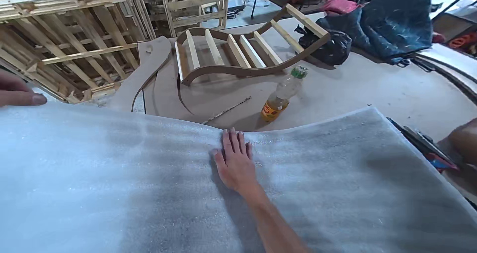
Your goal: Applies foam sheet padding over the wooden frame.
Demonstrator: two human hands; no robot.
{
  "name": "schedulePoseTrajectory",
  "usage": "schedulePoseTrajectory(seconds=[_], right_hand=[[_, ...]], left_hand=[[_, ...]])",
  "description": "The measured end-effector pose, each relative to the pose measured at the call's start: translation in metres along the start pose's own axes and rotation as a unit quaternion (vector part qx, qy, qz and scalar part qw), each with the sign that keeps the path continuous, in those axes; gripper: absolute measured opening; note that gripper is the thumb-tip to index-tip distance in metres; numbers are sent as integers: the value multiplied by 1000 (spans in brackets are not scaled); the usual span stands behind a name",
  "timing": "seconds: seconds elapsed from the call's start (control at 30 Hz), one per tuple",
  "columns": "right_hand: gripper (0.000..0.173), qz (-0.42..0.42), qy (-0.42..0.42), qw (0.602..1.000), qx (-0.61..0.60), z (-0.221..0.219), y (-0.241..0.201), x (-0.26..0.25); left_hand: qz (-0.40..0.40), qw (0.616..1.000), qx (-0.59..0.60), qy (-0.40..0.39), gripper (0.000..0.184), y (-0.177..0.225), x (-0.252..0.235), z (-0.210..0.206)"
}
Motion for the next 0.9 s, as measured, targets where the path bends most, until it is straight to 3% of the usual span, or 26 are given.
schedulePoseTrajectory(seconds=[0.17,0.27,0.43,0.53,0.63,0.9], right_hand=[[80,-17,-13,1000,18,1,-9,-1],[81,11,-2,1000,-21,-3,-40,2],[82,47,7,998,34,-19,-73,1],[85,34,-9,997,62,-17,-85,-1],[80,81,1,994,68,-22,-85,-2],[81,165,-15,982,95,-27,-113,-11]], left_hand=[[27,995,-19,-93,16,-18,-21,13],[26,992,-19,-119,16,-11,-16,23],[-65,964,-111,-233,29,19,-10,39],[-10,974,-96,-203,22,13,-9,23],[16,985,-73,-158,21,-23,-8,-7],[61,976,11,-208,27,-71,5,-65]])
Point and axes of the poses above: each hand's wrist, its own x-axis away from the middle knuckle, its own z-axis out of the back of the hand, y = z × x, the point moved 1 cm from there along -x, towards the middle knuckle, and after that the axes turned 1 degree about -x, right-handed, at the moved point
